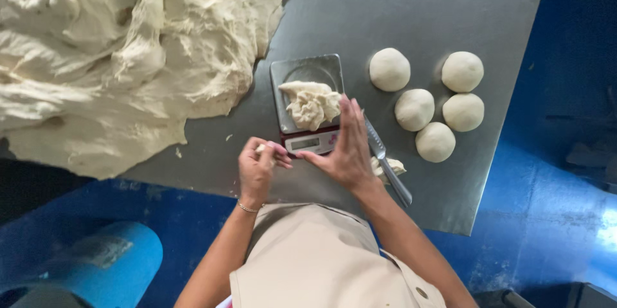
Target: The person portions dough by hand and using a knife, weighs the pieces on a digital scale, and rolls them into rounds on a metal table.
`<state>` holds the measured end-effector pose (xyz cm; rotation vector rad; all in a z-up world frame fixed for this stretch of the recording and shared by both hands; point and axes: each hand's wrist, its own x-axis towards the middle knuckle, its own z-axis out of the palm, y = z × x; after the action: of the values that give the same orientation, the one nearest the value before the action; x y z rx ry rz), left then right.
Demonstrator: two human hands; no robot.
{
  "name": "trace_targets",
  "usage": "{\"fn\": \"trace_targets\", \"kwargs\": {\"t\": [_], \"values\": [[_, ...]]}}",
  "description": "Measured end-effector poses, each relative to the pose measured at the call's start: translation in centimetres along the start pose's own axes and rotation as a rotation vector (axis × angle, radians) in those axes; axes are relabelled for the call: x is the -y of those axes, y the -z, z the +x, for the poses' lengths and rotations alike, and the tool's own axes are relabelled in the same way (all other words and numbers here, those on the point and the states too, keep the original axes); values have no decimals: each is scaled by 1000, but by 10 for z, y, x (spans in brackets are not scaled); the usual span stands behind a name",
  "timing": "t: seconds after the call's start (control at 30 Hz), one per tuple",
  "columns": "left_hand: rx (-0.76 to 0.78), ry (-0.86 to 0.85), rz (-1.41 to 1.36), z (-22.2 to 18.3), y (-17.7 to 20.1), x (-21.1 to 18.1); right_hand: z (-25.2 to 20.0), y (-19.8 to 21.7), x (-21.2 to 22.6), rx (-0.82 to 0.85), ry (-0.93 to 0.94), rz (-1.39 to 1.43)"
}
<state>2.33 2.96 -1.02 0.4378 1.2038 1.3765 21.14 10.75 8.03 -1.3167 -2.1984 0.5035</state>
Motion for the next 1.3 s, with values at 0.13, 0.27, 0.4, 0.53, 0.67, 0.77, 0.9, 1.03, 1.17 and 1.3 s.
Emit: {"fn": "trace_targets", "kwargs": {"t": [0.13, 0.27, 0.4, 0.53, 0.67, 0.77, 0.9, 1.03, 1.17, 1.3], "values": [[-64, -88, -142, 40, 0, -29, 43, -42, -20, -80, 182, -255], [-157, -154, -99, 65, 1, -36, 59, -72, -39, 18, 190, -178], [-80, -209, -146, 79, -23, -12, 84, -61, -65, 188, -447, 281], [-1, -270, 530, 87, -69, -6, 107, -38, -80, -242, -385, 435], [14, -490, 766, 95, -85, -8, 112, 19, -52, -373, -405, 595], [50, -457, 816, 96, -85, -9, 142, 65, -14, -429, -246, 615], [66, -414, 816, 97, -86, -8, 234, 89, 34, -400, 49, 633], [91, -468, 821, 96, -85, -2, 346, 60, 93, -285, 283, 658], [60, -376, 824, 106, -77, 9, 421, 3, 155, -160, 424, 614], [252, 188, -145, 110, -49, -18, 361, -11, 124, -199, 528, 535]]}}
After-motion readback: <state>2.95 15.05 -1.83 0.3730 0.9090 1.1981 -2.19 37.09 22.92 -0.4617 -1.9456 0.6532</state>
